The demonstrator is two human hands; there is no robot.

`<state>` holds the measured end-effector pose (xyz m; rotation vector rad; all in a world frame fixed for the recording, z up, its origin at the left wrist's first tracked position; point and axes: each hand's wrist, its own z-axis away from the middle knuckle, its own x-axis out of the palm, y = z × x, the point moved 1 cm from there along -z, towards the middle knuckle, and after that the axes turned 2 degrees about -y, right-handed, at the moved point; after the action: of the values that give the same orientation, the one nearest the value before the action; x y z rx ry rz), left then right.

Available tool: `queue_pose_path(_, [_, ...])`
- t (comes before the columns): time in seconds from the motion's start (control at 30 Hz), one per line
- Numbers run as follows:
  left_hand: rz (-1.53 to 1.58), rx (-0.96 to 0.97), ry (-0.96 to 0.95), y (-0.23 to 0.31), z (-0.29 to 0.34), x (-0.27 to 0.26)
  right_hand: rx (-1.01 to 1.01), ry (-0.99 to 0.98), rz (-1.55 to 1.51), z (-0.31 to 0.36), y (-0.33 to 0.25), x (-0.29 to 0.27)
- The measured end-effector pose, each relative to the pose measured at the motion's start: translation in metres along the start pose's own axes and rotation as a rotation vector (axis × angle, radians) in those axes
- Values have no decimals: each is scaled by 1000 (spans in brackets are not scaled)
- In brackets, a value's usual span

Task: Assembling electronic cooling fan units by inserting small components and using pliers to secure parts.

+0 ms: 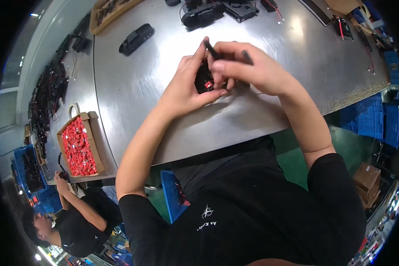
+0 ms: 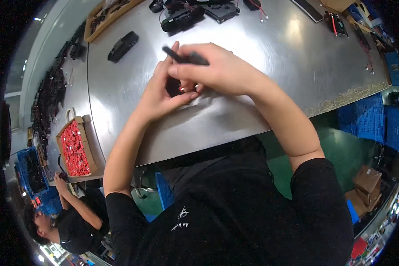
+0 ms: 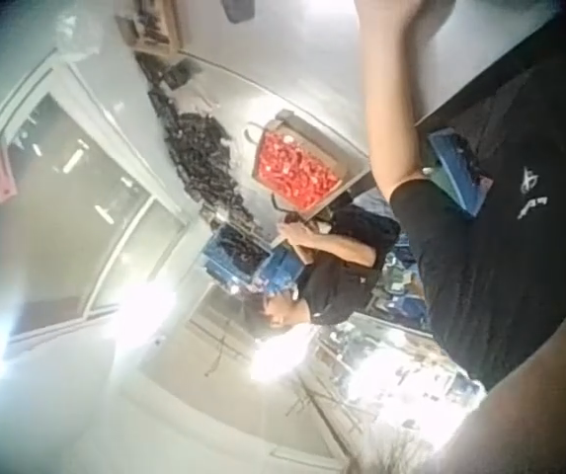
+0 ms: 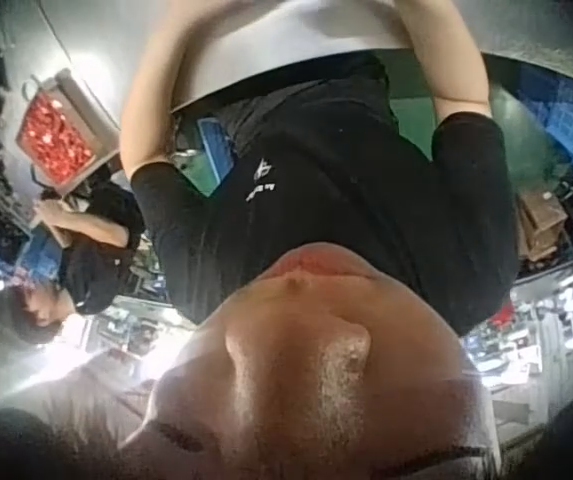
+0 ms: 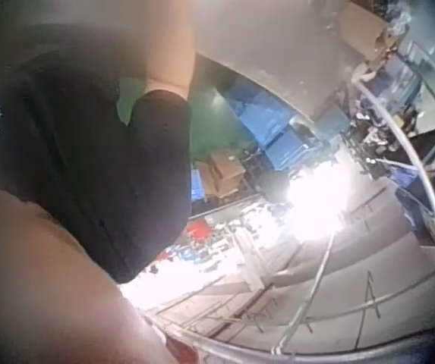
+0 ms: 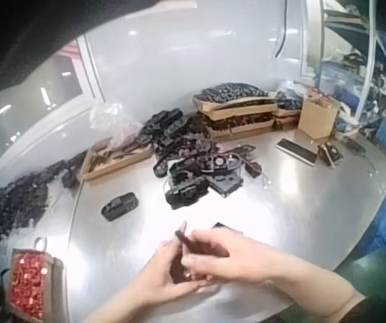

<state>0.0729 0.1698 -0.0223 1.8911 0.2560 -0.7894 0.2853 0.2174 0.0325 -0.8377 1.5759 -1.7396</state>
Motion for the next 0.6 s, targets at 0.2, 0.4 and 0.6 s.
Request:
queue_pose_path(0.2, [-5,219,8,2,-1,-3,-426,124,-596,-11,-1,4])
queue_pose_path(0.4, [-274,116,137,-11,7,3,-563,17,-892,-39,32,4])
queue_pose_path(0.6, [-333,-8,84,-1,5,5,-320,434,-870,-29,12,26])
